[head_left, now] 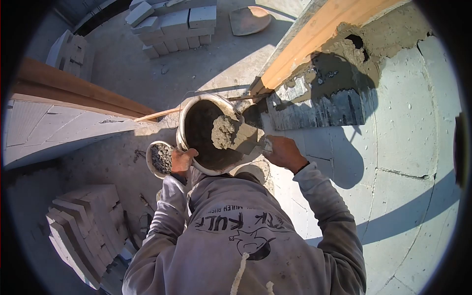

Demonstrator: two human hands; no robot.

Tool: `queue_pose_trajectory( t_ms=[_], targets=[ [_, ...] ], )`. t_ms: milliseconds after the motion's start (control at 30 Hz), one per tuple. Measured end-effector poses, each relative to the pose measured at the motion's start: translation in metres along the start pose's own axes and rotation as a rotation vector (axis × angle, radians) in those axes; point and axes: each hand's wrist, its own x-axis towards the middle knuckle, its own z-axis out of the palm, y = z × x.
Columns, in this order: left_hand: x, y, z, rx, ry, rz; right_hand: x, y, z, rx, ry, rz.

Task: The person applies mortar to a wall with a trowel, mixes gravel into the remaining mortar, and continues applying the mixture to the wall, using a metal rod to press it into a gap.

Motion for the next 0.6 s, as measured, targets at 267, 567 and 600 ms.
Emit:
queue_pose_trajectory(
  t_ms=[267, 567, 600],
  targets=[
    [0.005, 0.022, 0.015, -0.233, -0.002, -0.026, -0.089, -0.018, -0.092, 0.041, 0.02, 0.011],
    [0.033, 0.009, 0.027, -0.183, 0.039, 0.129, -0.115, 0.041, -0.237, 0.561, 0.168, 0.355],
    [0.041, 0.006, 0.029, -0.168, 0.056, 0.154, -0.103, 0.043, -0.257, 0.641, 0.248, 0.456]
  ],
)
